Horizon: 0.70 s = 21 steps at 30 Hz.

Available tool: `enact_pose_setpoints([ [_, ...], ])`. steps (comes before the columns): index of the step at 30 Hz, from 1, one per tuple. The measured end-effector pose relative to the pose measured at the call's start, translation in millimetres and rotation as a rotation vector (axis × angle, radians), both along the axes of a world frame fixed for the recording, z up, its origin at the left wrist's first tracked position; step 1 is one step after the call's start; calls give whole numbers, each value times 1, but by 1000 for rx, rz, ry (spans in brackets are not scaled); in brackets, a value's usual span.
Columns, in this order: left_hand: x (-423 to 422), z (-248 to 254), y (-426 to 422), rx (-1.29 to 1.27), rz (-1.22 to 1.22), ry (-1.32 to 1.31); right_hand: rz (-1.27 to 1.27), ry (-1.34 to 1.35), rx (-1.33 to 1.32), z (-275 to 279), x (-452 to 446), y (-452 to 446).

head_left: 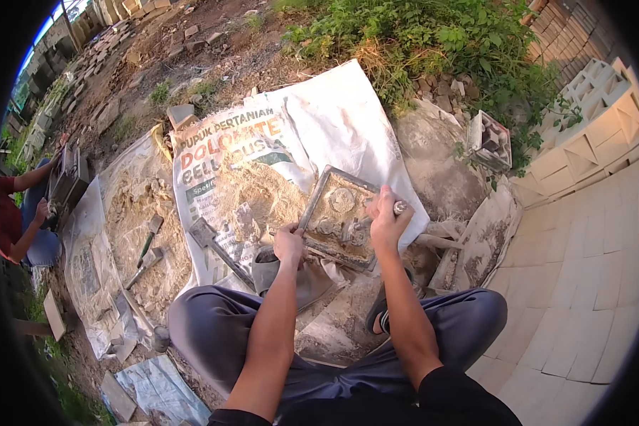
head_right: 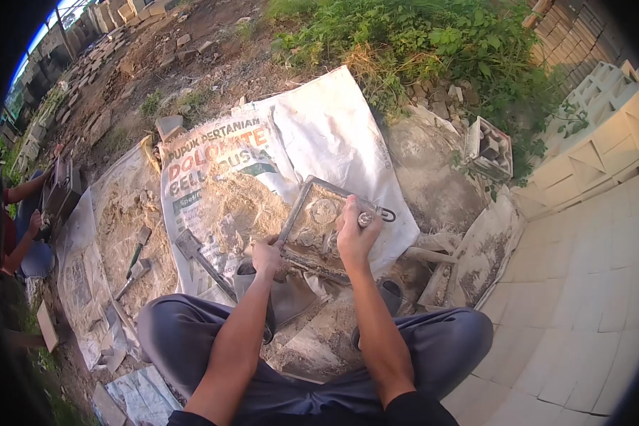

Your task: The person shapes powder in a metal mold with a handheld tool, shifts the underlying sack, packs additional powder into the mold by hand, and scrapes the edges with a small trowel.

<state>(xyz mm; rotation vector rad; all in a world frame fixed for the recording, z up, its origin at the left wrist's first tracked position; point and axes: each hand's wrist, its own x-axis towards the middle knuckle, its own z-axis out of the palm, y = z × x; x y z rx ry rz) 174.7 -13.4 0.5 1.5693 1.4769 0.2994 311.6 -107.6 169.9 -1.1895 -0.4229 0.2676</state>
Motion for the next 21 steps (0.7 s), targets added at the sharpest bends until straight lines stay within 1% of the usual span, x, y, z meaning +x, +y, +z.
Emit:
enact_pose_setpoints([
  [2,-4,-8,7,-46,14,-16,12,21,-1,46,-6,0],
  [3,-2,-9,10,-63,15,0,13,30,6,58,-5,0],
  [4,0,-11,10,-82,14,13,7,39,-8,54,-4,2],
  [6,-3,-12,5,-70,32,-11,-125,-66,-80,46,-10,6],
  [7,-3,-13,5,-51,17,-5,-82,-162,-114,3,-3,7],
  [8,0,-9,8,-25,6,-7,-88,-174,-97,-17,-4,8],
  [9,0,-1,8,-88,31,5,-98,-219,-140,-31,-8,7],
  [10,4,1,12,-63,38,-12,-100,-266,-176,-27,-10,13],
  [11,4,-1,12,-69,37,2,-95,-270,-160,-24,-8,14],
  [13,-1,-3,10,-50,25,19,-95,-96,-135,-2,-12,10],
  [14,-3,-4,12,-52,20,31,-99,-84,-138,10,-12,9],
  [16,-1,-5,10,-57,30,13,-112,29,-92,40,-8,8],
  [17,-1,3,8,-44,11,5,-80,65,-41,42,-10,6],
  [18,-2,-1,6,-44,-11,10,-102,69,-41,25,-13,4],
  [20,2,-3,9,-57,10,15,-99,-106,-55,-29,-6,6],
  [21,5,9,6,25,-44,76,-139,-61,-46,-40,4,8],
])
